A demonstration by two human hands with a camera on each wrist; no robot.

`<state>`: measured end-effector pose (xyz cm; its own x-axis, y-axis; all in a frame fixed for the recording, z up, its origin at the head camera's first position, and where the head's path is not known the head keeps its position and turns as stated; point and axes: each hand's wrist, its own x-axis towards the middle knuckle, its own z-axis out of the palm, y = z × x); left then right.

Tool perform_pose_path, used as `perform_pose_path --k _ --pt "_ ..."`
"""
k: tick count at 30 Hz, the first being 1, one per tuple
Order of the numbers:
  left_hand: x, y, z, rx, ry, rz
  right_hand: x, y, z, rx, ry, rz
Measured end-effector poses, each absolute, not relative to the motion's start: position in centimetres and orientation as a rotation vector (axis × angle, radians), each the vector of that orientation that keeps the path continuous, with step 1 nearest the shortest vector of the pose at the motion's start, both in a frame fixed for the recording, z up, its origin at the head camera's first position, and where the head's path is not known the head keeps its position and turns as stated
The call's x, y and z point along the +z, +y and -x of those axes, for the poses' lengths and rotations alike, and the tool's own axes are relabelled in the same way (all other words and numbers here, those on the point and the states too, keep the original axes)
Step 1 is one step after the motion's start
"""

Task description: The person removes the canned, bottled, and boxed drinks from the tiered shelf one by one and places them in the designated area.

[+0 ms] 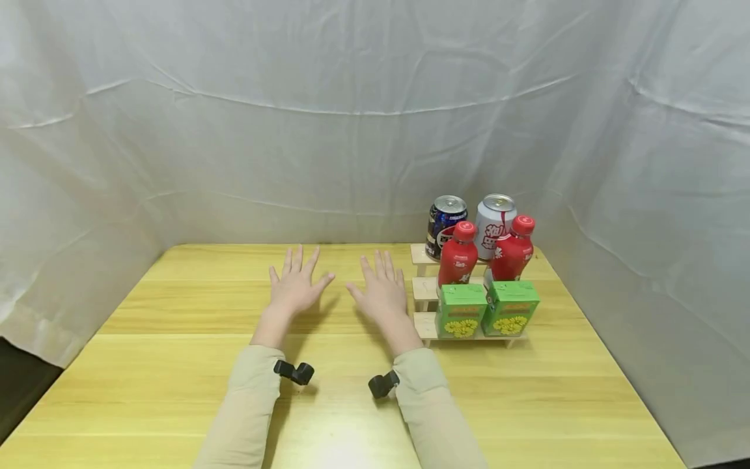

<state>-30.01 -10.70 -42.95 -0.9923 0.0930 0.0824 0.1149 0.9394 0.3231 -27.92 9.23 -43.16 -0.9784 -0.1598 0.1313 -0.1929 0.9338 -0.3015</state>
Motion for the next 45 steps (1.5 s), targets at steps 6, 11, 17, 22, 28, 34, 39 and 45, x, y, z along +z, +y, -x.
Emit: perform_pose_path --k 6,11,17,22,28,34,39,45 --pt "-41.4 -10.6 29.5 -0.543 -2.990 0.180 -40.8 8.3 26.3 0.469 -2.956 -0.315" --pt "-39.4 -10.5 28.5 -0.575 -2.955 0.213 -39.2 8.3 24.6 0.396 -2.913 -0.389" --pt "-37.1 -10.5 27.3 -0.621 -2.913 0.255 -37.7 9.3 22.1 0.384 -2.827 -0.470" --pt "-35.6 -10.4 26.5 -0.621 -2.898 0.299 -37.5 11.0 20.3 0.381 -2.701 -0.587" --pt "-34.1 -9.8 25.1 -0.638 -2.827 0.388 -37.9 13.7 18.3 0.356 -2.518 -0.703" --pt "-32.9 -8.6 23.9 -0.608 -2.732 0.504 -38.5 16.8 17.1 0.330 -2.387 -0.761" --pt "-32.6 -7.3 23.3 -0.594 -2.614 0.612 -38.8 19.6 16.2 0.361 -2.321 -0.741" --pt "-33.2 -5.2 23.3 -0.535 -2.402 0.740 -39.0 23.1 15.2 0.386 -2.243 -0.690"
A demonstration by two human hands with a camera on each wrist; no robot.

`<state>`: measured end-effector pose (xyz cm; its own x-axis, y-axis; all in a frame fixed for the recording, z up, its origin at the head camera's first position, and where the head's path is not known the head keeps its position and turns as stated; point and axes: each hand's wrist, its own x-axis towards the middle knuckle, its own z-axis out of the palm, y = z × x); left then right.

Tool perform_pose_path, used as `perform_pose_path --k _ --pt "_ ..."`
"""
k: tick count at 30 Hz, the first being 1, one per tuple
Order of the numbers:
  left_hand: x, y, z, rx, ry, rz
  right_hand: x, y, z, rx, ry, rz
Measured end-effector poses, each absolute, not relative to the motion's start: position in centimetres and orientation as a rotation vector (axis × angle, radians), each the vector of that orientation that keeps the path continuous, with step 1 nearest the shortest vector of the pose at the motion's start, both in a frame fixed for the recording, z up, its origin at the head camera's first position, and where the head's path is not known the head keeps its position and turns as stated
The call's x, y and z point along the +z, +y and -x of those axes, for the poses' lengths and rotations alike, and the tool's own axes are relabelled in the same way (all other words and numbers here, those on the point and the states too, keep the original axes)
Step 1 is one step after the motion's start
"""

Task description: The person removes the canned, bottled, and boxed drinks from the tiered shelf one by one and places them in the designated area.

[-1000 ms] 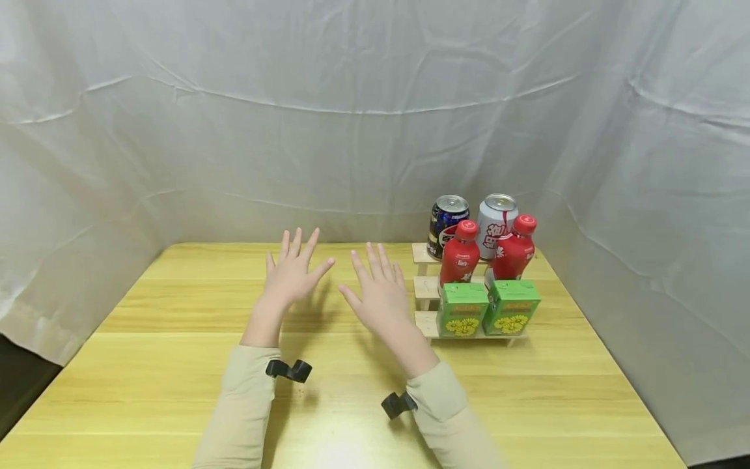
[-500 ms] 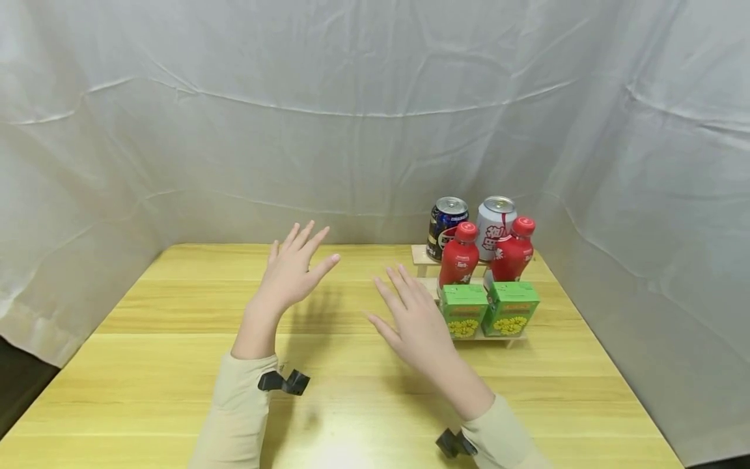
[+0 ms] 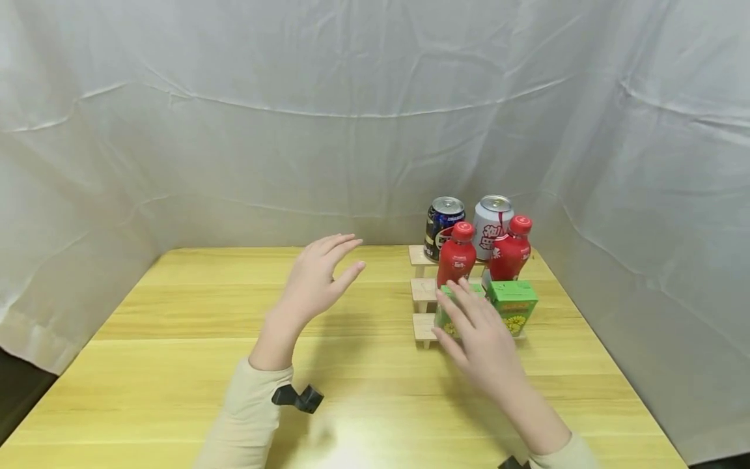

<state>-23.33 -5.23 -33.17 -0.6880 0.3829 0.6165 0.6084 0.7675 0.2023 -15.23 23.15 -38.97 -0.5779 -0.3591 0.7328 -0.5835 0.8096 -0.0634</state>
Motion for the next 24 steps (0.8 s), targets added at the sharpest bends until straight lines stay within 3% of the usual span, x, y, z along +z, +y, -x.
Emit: perform_pose_path --k 18,24 --pt "-34.1 -0.7 24.8 -0.486 -2.302 0.859 -40.0 32.7 13.7 0.306 -2.225 -0.431" --pt "-34.2 0.0 25.9 -0.468 -2.340 0.888 -41.3 35.0 13.5 0.268 -2.488 -0.337"
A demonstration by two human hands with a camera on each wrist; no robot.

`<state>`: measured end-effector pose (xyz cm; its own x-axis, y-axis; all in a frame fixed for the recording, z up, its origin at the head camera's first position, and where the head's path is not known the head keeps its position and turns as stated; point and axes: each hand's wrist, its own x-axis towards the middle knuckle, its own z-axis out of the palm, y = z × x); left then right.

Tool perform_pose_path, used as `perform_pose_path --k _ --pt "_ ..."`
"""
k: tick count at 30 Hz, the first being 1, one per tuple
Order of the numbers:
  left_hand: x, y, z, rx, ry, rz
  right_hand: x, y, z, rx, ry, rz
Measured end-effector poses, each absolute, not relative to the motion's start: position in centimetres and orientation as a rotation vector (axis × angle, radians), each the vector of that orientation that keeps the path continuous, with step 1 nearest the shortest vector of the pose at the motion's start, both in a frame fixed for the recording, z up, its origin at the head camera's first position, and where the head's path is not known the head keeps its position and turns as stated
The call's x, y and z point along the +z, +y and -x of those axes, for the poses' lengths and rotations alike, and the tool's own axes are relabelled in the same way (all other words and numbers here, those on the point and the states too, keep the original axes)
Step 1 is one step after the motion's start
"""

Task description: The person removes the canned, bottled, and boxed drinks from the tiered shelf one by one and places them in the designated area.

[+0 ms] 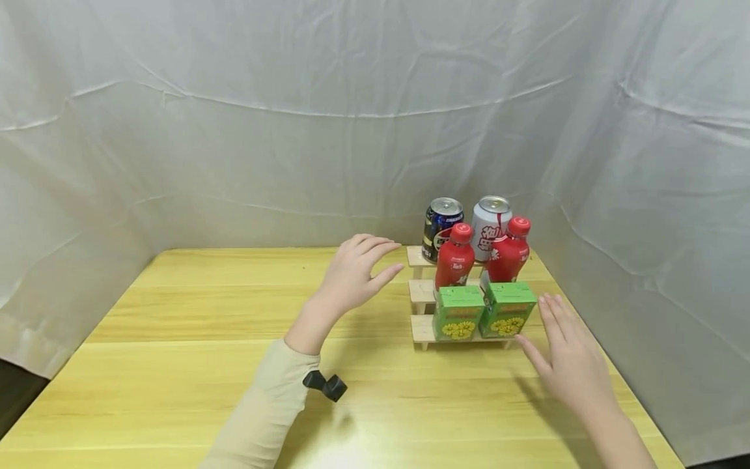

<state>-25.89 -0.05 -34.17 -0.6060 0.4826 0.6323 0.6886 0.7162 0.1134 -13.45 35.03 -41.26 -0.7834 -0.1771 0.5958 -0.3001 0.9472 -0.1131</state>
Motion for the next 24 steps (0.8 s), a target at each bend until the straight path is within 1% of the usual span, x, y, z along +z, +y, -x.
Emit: perform_pose_path --k 4,9,24 --pt "-34.2 0.3 26.5 -0.452 -2.375 0.898 -42.1 36.0 13.5 0.223 -2.661 -0.289" --pt "-34.4 0.6 26.9 -0.419 -2.419 0.890 -43.2 36.7 13.8 0.169 -2.743 -0.368" --pt "-35.3 1.7 27.8 -0.403 -2.427 0.876 -44.1 37.1 13.7 0.170 -2.939 -0.376"
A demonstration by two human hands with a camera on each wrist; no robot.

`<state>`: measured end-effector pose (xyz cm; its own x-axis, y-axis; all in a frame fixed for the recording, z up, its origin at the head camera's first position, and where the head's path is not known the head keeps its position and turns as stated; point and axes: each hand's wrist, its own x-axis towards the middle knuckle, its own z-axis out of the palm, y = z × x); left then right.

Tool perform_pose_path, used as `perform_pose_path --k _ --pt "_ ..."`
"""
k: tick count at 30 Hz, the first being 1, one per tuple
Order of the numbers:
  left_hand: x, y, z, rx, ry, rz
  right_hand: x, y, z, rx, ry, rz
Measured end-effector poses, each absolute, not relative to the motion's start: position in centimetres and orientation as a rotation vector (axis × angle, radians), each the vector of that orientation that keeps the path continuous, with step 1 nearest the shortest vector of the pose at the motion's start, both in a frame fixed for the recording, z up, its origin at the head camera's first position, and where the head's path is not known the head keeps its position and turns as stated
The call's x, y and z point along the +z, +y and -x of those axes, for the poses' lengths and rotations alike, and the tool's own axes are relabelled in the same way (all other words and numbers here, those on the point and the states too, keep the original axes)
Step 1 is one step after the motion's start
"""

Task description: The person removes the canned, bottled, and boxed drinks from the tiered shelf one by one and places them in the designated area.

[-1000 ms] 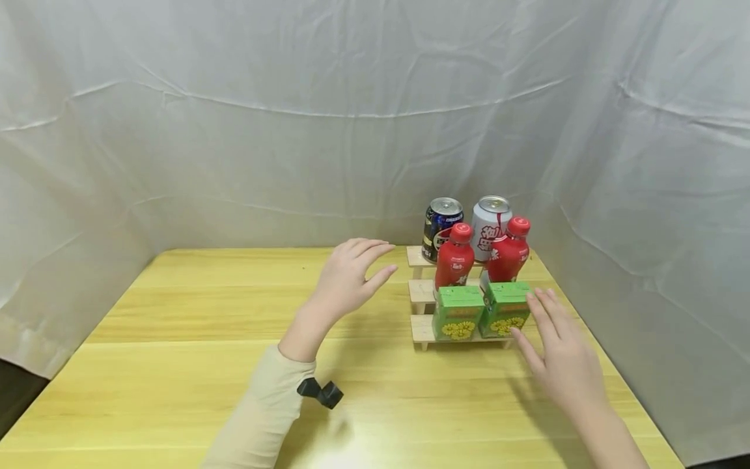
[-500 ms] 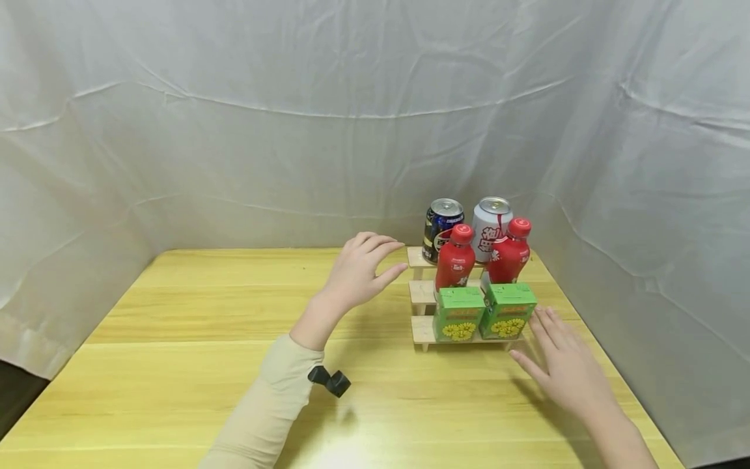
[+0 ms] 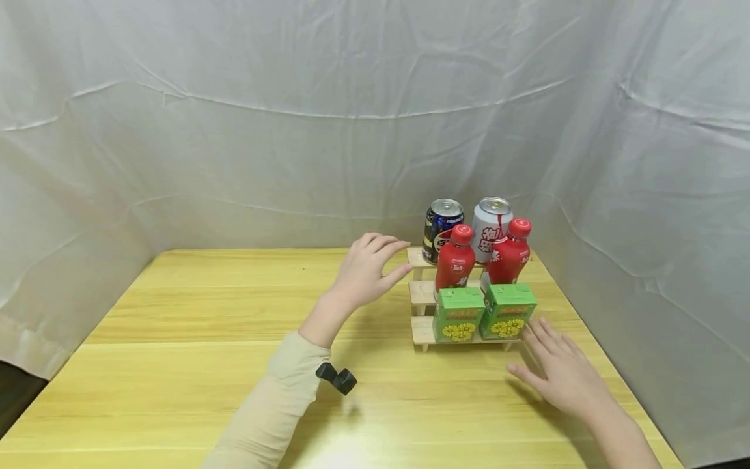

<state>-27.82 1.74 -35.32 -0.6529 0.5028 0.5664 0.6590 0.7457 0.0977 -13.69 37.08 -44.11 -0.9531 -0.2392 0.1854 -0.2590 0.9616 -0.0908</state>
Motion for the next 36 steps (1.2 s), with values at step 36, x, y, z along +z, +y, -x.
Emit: perform_pose_path --k 36 --pt "-34.8 5.9 29.0 -0.506 -2.477 0.766 -43.8 37.5 14.2 0.135 -2.969 -0.471"
